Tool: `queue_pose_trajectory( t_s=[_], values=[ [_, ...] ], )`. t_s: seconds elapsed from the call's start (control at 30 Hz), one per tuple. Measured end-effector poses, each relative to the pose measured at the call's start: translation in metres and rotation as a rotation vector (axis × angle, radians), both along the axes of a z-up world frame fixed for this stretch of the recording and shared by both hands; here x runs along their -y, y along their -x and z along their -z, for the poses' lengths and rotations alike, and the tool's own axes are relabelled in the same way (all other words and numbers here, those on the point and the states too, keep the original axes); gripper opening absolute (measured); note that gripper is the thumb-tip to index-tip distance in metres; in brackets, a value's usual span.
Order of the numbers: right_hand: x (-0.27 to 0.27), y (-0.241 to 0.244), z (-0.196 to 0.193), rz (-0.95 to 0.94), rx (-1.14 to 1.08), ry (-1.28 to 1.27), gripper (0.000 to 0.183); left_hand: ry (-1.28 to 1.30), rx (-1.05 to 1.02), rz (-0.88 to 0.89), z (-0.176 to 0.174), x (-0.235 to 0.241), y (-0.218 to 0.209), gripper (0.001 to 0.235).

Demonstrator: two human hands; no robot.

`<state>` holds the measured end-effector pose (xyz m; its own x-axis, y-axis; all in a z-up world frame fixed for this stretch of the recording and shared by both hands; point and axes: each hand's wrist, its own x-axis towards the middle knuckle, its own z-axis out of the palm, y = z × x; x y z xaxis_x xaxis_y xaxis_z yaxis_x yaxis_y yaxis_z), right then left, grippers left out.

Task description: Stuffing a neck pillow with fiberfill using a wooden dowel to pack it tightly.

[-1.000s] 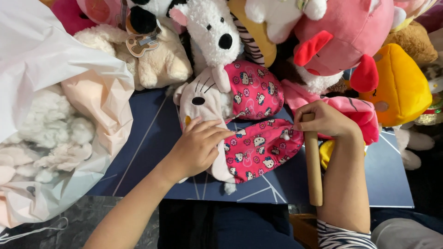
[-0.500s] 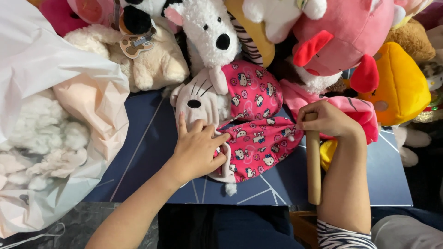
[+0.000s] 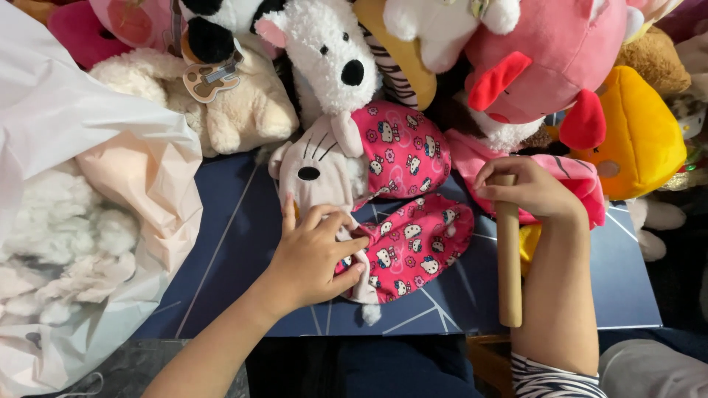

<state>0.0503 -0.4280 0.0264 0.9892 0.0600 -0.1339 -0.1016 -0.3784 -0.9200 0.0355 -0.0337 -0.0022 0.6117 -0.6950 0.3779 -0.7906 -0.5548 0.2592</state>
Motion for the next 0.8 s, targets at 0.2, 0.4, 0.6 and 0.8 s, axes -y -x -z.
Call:
queue_pose_trajectory(
  t_s=[0.2,0.4,0.6,0.8],
  values=[
    [-0.007,0.001,0.002,0.266,0.297,-0.523,0.008,0.198,-0.018,0.181,-0.033,-0.017,-0.008,0.033],
    [-0.038,-0.021,0.028,0.701,0.750,-0.458,0.015,0.261,0.007,-0.223,-0.021,-0.015,-0.018,0.051],
    [-0.061,-0.019,0.073,0.504,1.024,-0.039,0.015,0.287,0.213,-0.247,-0.003,-0.008,-0.051,0.043],
    [-0.099,-0.014,0.045,0.264,1.103,0.271,0.019,0.160,0.558,-0.441,-0.015,0.021,-0.075,0.040]
  ],
)
